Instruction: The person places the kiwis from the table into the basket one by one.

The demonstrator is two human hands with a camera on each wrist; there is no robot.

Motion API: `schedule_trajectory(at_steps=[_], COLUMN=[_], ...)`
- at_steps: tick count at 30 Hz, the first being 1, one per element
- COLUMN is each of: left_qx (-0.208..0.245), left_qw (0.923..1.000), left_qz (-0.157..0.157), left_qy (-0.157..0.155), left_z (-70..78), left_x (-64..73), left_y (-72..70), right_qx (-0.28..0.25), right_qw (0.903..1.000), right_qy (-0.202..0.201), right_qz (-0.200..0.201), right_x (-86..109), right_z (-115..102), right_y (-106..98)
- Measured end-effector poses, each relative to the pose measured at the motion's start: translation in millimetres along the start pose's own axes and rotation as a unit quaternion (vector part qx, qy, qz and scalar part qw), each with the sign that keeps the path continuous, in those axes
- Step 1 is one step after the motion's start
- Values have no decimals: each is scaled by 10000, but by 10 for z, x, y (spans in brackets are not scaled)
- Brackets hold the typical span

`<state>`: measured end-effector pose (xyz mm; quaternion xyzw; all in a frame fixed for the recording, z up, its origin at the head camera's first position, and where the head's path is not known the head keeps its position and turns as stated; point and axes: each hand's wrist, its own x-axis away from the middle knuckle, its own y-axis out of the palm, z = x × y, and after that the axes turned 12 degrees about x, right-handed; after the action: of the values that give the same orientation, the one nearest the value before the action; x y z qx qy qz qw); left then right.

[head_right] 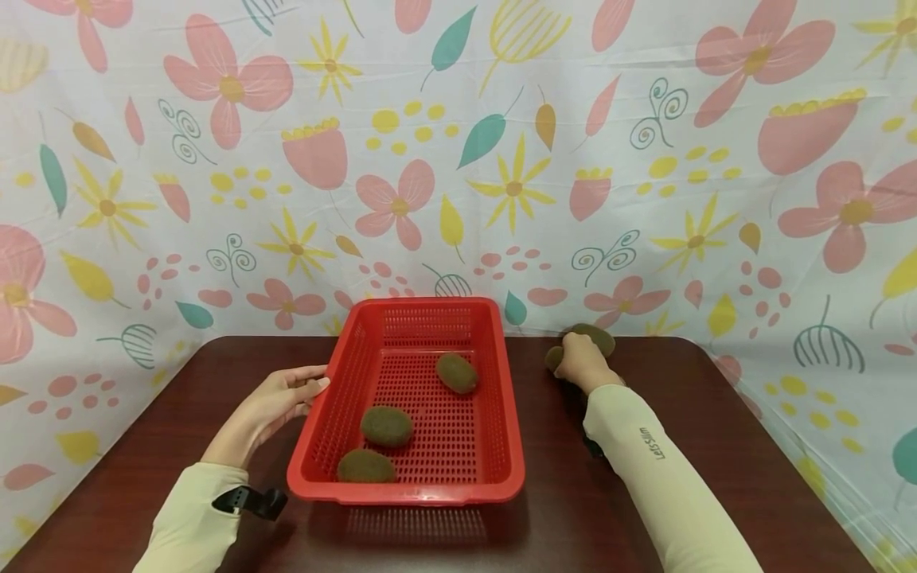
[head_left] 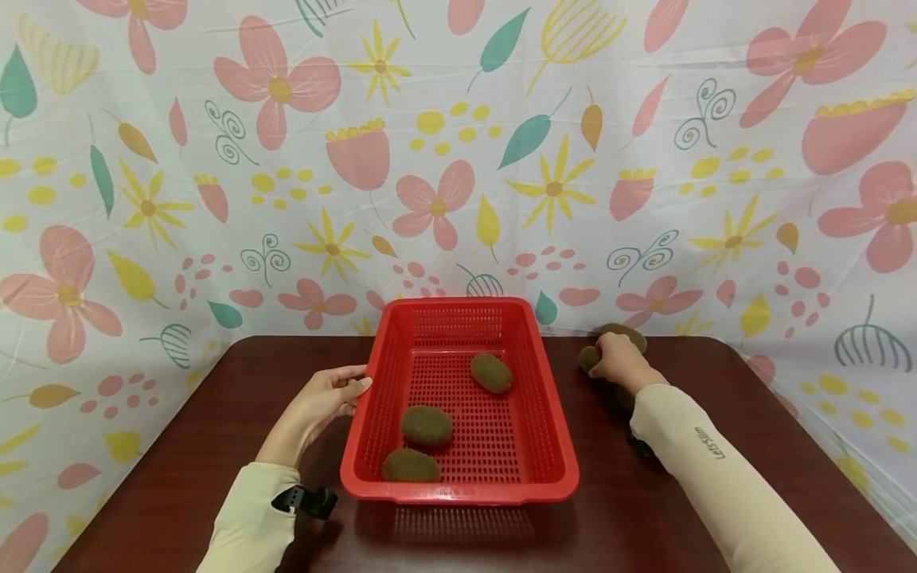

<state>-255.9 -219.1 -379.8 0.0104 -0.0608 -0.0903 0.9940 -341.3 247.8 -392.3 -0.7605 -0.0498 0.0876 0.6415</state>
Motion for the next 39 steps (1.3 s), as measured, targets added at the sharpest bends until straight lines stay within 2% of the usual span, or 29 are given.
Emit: schedule_trajectory(at_steps=[10, 22, 29, 39], left_qx=[-10, -10, -36, -36], left_qw=[9999, 10000, 10000, 10000], left_qz=[-91, 28, 55, 53], left_qy=[63, -6, -11, -7], left_z=[24, 37, 32, -2], left_x=[7, -11, -11, -7], left_y=[6, 6, 9, 4], right_qx=[159, -272, -488, -861], right_qw=[9998, 9996, 9988, 9960], right_qy=[79, -72, -50, -230], right_qz=[-47, -87, -11, 111], right_x=[-49, -17, 12, 93], right_z=[32, 5, 1, -2], right_y=[16, -112, -194, -322])
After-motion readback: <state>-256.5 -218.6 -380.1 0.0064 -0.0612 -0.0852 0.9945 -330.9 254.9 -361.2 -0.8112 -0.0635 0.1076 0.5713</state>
